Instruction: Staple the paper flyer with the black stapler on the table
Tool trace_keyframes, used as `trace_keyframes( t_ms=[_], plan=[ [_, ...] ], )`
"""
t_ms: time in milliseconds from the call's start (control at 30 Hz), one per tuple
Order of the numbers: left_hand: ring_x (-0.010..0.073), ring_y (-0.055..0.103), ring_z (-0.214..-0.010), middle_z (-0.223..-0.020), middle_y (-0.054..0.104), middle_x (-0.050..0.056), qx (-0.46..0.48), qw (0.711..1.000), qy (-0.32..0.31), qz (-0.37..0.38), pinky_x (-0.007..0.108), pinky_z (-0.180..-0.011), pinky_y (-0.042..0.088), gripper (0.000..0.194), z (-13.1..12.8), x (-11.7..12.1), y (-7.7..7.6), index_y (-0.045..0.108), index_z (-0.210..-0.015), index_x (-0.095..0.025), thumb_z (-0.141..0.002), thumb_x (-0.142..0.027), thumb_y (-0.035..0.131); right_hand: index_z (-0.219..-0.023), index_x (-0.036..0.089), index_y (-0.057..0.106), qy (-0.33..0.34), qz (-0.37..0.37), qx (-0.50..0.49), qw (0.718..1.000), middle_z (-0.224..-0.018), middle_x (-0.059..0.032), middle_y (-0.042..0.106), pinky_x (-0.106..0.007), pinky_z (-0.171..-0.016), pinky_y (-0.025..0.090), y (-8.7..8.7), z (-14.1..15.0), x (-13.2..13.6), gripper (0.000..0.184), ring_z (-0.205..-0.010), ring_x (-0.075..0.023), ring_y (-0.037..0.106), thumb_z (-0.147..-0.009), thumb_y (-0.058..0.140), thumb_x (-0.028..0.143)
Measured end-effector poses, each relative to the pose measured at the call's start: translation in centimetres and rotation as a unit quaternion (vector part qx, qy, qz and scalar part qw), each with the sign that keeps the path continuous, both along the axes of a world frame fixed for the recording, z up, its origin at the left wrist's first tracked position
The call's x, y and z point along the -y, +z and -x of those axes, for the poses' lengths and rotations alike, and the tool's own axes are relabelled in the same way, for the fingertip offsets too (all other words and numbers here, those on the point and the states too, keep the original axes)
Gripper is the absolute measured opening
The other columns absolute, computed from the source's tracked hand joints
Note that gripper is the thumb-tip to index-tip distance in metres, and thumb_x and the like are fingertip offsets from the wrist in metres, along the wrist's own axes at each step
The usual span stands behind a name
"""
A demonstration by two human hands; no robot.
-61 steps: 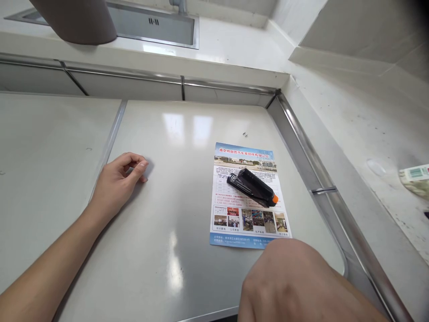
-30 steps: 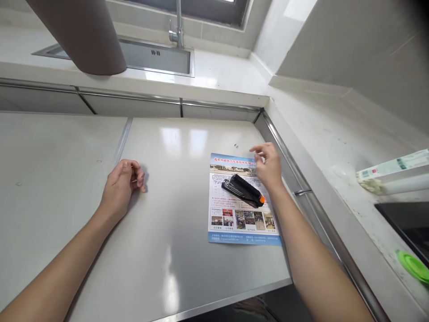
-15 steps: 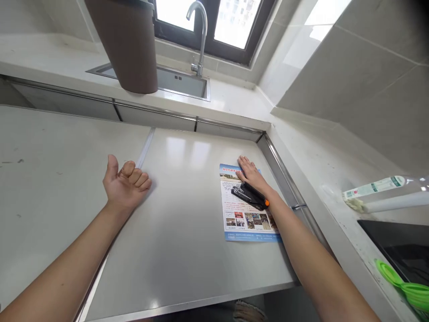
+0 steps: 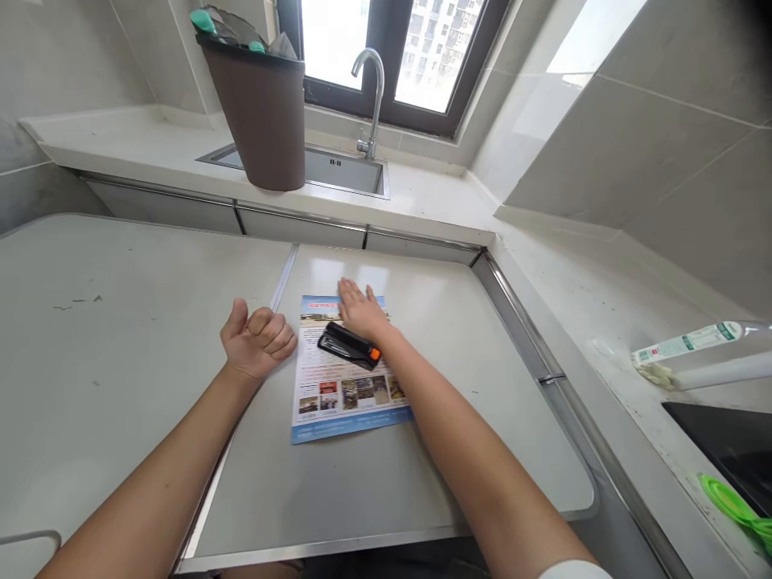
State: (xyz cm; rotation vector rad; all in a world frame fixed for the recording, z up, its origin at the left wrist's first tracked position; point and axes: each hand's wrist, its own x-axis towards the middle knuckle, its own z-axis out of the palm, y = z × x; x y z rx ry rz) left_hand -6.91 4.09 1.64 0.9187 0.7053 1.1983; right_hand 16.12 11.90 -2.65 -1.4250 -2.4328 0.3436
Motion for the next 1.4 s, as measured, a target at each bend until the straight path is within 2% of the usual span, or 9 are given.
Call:
trace_keyframes(
  t_ms=[167, 300, 367, 533, 633, 733, 867, 1100, 1400],
  plan=[
    [0.0089, 0.001, -0.035, -0.050, -0.010, -0.009, 0.038, 0.999, -0.004, -0.037, 0.026, -0.034, 0.011, 0.076, 0.6, 0.0, -0.1, 0.012, -0.055, -0.021, -0.082, -0.088, 0.034, -0.157, 0.009, 0.023, 0.009, -0.007, -0.038, 0.999, -0.168, -0.0115, 0.020, -0.061, -0.124, 0.007, 0.6, 4.8, -0.2, 0.057, -0.156, -0.0244, 0.019, -0.106, 0.036, 0.029],
    [0.0094, 0.000, -0.034, -0.050, -0.013, -0.008, 0.025, 0.999, 0.009, -0.036, 0.027, -0.034, 0.011, 0.079, 0.6, -0.2, 0.0, 0.009, -0.054, -0.021, -0.079, -0.090, 0.037, -0.158, 0.015, 0.022, -0.015, -0.025, -0.095, 0.995, -0.168, -0.0046, 0.023, -0.053, -0.126, 0.009, 1.1, 4.8, 0.1, 0.054, -0.156, -0.0180, 0.016, -0.108, 0.035, 0.031],
    [0.0095, -0.001, -0.033, -0.051, -0.015, -0.009, -0.003, 0.999, 0.009, -0.033, 0.028, -0.034, 0.012, 0.081, 0.5, -0.3, 0.0, 0.006, -0.055, -0.021, -0.075, -0.094, 0.036, -0.156, 0.014, 0.027, -0.052, -0.037, -0.135, 0.989, -0.166, -0.0044, 0.030, -0.045, -0.126, 0.017, 1.3, 4.0, 0.6, 0.049, -0.154, -0.0155, 0.021, -0.110, 0.026, 0.029],
    [0.0101, -0.003, -0.034, -0.051, -0.017, -0.009, -0.005, 0.999, 0.007, -0.037, 0.028, -0.034, 0.013, 0.081, 0.3, -0.2, 0.1, 0.005, -0.055, -0.021, -0.076, -0.093, 0.035, -0.138, 0.021, 0.049, -0.126, -0.055, -0.236, 0.962, -0.148, -0.0058, 0.055, -0.034, -0.112, 0.042, 1.7, -1.0, 1.9, 0.046, -0.138, -0.0165, 0.049, -0.107, 0.017, 0.032],
    [0.0103, -0.004, -0.036, -0.051, -0.017, -0.009, 0.040, 0.999, -0.006, -0.035, 0.028, -0.034, 0.012, 0.078, 0.2, -0.1, 0.3, 0.006, -0.054, -0.020, -0.083, -0.087, 0.033, -0.111, 0.022, 0.060, -0.198, -0.074, -0.393, 0.895, -0.111, -0.0078, 0.072, -0.034, -0.094, 0.052, 2.8, -7.5, 2.2, 0.036, -0.106, -0.0203, 0.066, -0.102, 0.031, 0.042],
    [0.0112, -0.004, -0.035, -0.052, -0.018, -0.007, 0.100, 0.995, -0.023, -0.012, 0.029, -0.033, 0.012, 0.074, 0.3, -0.4, 0.3, 0.008, -0.051, -0.021, -0.088, -0.081, 0.028, -0.097, 0.022, 0.062, -0.233, -0.041, -0.436, 0.868, -0.076, -0.0023, 0.067, -0.029, -0.067, 0.051, 4.2, -15.2, 3.1, 0.025, -0.067, -0.0157, 0.061, -0.092, 0.048, 0.043],
    [0.0118, -0.006, -0.035, -0.050, -0.022, -0.005, 0.144, 0.989, -0.044, 0.011, 0.031, -0.030, 0.011, 0.077, 0.3, -1.1, 0.0, 0.005, -0.047, -0.020, -0.086, -0.084, 0.022, -0.084, 0.020, 0.066, -0.229, 0.002, -0.425, 0.875, -0.065, 0.0009, 0.061, -0.025, -0.053, 0.042, 4.5, -22.0, 6.0, 0.019, -0.054, -0.0121, 0.050, -0.082, 0.061, 0.038],
    [0.0114, -0.009, -0.038, -0.045, -0.018, -0.005, 0.201, 0.975, -0.090, -0.034, 0.031, -0.030, 0.012, 0.074, 0.3, -1.2, 0.1, 0.009, -0.048, -0.019, -0.090, -0.080, 0.019, -0.091, 0.020, 0.067, -0.278, -0.004, -0.445, 0.851, -0.058, 0.0049, 0.053, -0.024, -0.046, 0.031, 1.2, -23.4, 8.2, 0.023, -0.047, -0.0105, 0.039, -0.085, 0.057, 0.041],
    [0.0099, -0.009, -0.036, -0.041, -0.012, -0.007, 0.262, 0.955, -0.131, -0.038, 0.032, -0.032, 0.013, 0.072, 0.7, -2.2, 0.0, 0.013, -0.051, -0.020, -0.089, -0.081, 0.016, -0.093, 0.019, 0.071, -0.248, 0.056, -0.369, 0.894, -0.064, 0.0024, 0.057, -0.026, -0.056, 0.034, 1.9, -23.4, 8.3, 0.027, -0.057, -0.0129, 0.044, -0.086, 0.059, 0.041]
  ],
)
